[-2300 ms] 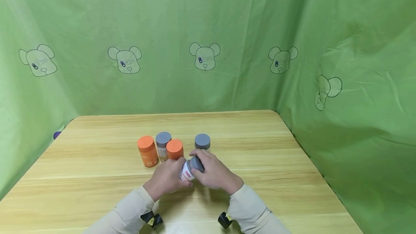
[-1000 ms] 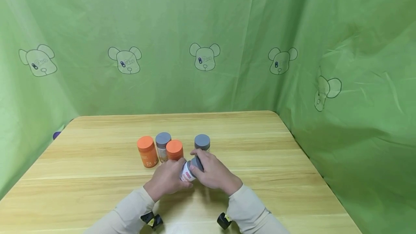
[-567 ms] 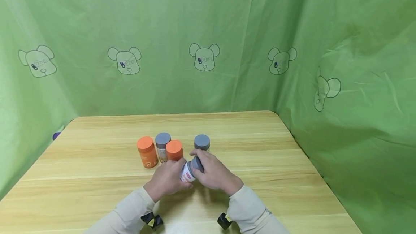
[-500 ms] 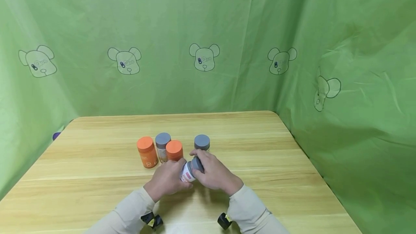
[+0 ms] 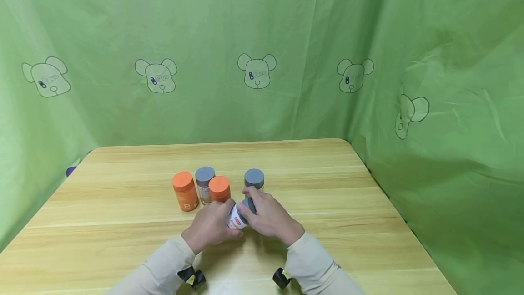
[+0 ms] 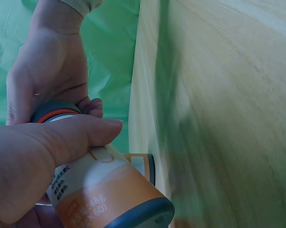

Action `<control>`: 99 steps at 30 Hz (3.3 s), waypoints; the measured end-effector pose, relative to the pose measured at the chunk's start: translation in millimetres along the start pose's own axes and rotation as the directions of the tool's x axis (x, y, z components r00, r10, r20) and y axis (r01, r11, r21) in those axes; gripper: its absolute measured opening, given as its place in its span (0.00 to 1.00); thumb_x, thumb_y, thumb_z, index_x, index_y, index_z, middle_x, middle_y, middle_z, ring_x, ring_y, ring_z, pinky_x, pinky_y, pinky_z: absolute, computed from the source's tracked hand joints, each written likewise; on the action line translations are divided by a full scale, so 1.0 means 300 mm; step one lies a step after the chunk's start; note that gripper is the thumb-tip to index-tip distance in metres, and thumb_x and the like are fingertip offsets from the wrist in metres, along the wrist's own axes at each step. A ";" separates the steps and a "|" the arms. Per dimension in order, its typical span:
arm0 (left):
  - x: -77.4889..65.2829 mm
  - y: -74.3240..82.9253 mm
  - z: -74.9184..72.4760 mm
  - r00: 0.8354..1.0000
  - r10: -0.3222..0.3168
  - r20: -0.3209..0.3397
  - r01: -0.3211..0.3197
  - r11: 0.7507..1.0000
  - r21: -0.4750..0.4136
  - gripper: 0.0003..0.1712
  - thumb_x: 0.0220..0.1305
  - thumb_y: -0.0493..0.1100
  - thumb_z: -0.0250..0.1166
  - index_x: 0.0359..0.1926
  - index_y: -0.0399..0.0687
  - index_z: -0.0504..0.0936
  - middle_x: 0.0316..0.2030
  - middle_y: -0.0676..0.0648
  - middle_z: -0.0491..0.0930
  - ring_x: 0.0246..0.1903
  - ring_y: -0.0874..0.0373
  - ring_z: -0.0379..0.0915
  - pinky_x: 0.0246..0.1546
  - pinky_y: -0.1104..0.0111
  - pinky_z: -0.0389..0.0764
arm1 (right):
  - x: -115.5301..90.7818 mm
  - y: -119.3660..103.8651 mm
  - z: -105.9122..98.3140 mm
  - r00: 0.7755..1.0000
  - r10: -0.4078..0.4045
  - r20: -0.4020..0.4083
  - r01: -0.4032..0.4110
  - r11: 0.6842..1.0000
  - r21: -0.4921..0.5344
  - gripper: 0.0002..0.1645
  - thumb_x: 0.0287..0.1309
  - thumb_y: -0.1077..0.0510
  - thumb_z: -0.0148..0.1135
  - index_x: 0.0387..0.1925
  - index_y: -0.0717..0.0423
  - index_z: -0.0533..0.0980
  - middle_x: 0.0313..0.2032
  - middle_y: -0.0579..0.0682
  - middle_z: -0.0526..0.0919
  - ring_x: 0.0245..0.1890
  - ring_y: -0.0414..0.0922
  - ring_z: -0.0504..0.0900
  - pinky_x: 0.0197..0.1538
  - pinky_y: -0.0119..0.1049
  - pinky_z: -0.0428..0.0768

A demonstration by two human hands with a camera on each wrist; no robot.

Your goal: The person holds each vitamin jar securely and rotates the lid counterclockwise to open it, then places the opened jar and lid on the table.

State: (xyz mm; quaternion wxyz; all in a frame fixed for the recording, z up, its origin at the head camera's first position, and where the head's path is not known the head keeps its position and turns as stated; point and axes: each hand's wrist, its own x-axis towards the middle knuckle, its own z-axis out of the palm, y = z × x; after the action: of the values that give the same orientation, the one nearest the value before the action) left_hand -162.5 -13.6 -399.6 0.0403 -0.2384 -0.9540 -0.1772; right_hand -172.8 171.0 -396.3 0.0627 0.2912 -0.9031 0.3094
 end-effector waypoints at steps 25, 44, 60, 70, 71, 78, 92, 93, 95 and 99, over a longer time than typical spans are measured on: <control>0.003 -0.005 0.003 1.000 0.000 -0.010 0.000 1.000 0.006 0.32 0.37 0.57 0.80 0.38 0.43 0.77 0.24 0.51 0.74 0.19 0.60 0.69 0.18 0.68 0.70 | 0.000 0.004 -0.010 0.998 -0.063 0.012 0.063 0.997 0.036 0.23 0.64 0.56 0.59 0.57 0.58 0.68 0.52 0.57 0.78 0.52 0.50 0.78 0.53 0.48 0.75; -0.003 -0.006 0.005 1.000 0.000 -0.017 0.000 1.000 -0.001 0.33 0.36 0.56 0.81 0.38 0.43 0.77 0.23 0.50 0.74 0.19 0.60 0.68 0.18 0.67 0.70 | -0.007 0.005 -0.022 0.996 -0.086 0.009 0.085 0.994 0.073 0.24 0.60 0.60 0.61 0.58 0.59 0.68 0.52 0.58 0.77 0.51 0.49 0.78 0.52 0.48 0.76; -0.006 -0.020 0.023 1.000 -0.016 -0.027 0.015 0.998 -0.057 0.33 0.36 0.55 0.81 0.38 0.42 0.76 0.24 0.51 0.74 0.21 0.59 0.71 0.22 0.66 0.74 | -0.050 0.089 -0.028 0.995 -0.042 -0.087 0.050 0.995 0.088 0.24 0.60 0.57 0.63 0.56 0.60 0.72 0.49 0.56 0.78 0.42 0.44 0.78 0.41 0.43 0.80; 0.001 -0.014 0.018 0.999 -0.038 -0.034 0.035 0.995 -0.089 0.33 0.38 0.55 0.80 0.40 0.42 0.76 0.28 0.50 0.77 0.24 0.56 0.75 0.24 0.64 0.77 | -0.080 0.221 -0.029 0.985 0.087 -0.147 -0.081 0.996 0.045 0.18 0.53 0.56 0.72 0.43 0.56 0.76 0.39 0.45 0.79 0.39 0.43 0.79 0.43 0.43 0.81; 0.001 -0.013 0.016 0.999 -0.036 -0.038 0.032 0.995 -0.094 0.33 0.38 0.55 0.81 0.41 0.41 0.76 0.28 0.49 0.78 0.25 0.56 0.76 0.25 0.64 0.77 | -0.082 0.233 -0.030 0.984 0.103 -0.144 -0.100 0.995 0.031 0.18 0.52 0.55 0.73 0.42 0.56 0.76 0.38 0.45 0.79 0.39 0.44 0.79 0.43 0.43 0.80; 0.008 -0.010 0.002 0.997 -0.064 -0.036 0.057 0.987 -0.153 0.37 0.40 0.53 0.81 0.47 0.39 0.75 0.34 0.45 0.80 0.30 0.54 0.79 0.32 0.63 0.80 | -0.084 0.297 -0.044 0.975 0.174 -0.141 -0.181 0.983 -0.039 0.17 0.46 0.56 0.77 0.33 0.53 0.75 0.31 0.43 0.78 0.37 0.45 0.79 0.41 0.43 0.79; 0.026 -0.012 0.006 0.995 -0.100 -0.015 0.094 0.971 -0.222 0.39 0.40 0.49 0.81 0.51 0.37 0.72 0.38 0.43 0.79 0.34 0.52 0.78 0.38 0.60 0.80 | -0.057 0.379 -0.066 0.955 0.265 -0.131 -0.280 0.952 -0.120 0.18 0.49 0.56 0.75 0.23 0.52 0.70 0.26 0.46 0.73 0.28 0.43 0.70 0.33 0.38 0.70; 0.028 -0.012 0.006 0.995 -0.103 -0.012 0.098 0.969 -0.227 0.40 0.40 0.49 0.82 0.51 0.37 0.72 0.39 0.43 0.79 0.35 0.52 0.78 0.39 0.60 0.80 | -0.055 0.383 -0.067 0.955 0.266 -0.130 -0.282 0.951 -0.128 0.18 0.49 0.56 0.75 0.23 0.52 0.70 0.25 0.46 0.73 0.28 0.43 0.70 0.33 0.38 0.70; 0.033 -0.013 0.005 0.993 -0.115 -0.003 0.111 0.966 -0.235 0.40 0.41 0.48 0.82 0.51 0.37 0.72 0.39 0.43 0.79 0.35 0.52 0.79 0.39 0.59 0.80 | -0.051 0.392 -0.069 0.955 0.270 -0.125 -0.286 0.948 -0.142 0.18 0.49 0.56 0.75 0.23 0.52 0.70 0.25 0.45 0.72 0.27 0.43 0.69 0.33 0.37 0.69; 0.043 -0.015 0.006 0.990 -0.142 0.018 0.143 0.961 -0.239 0.43 0.40 0.49 0.82 0.53 0.35 0.71 0.40 0.41 0.80 0.36 0.50 0.79 0.38 0.58 0.80 | -0.039 0.412 -0.076 0.945 0.310 -0.108 -0.323 0.936 -0.141 0.17 0.51 0.56 0.74 0.23 0.51 0.70 0.23 0.45 0.71 0.26 0.43 0.69 0.32 0.38 0.68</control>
State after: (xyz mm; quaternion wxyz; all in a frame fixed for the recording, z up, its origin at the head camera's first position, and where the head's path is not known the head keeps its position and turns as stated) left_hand -176.1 -11.0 -400.6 -0.0019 -0.1723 -0.9404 -0.2934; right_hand -234.5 269.2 -446.0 0.0728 0.1227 -0.9562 0.2555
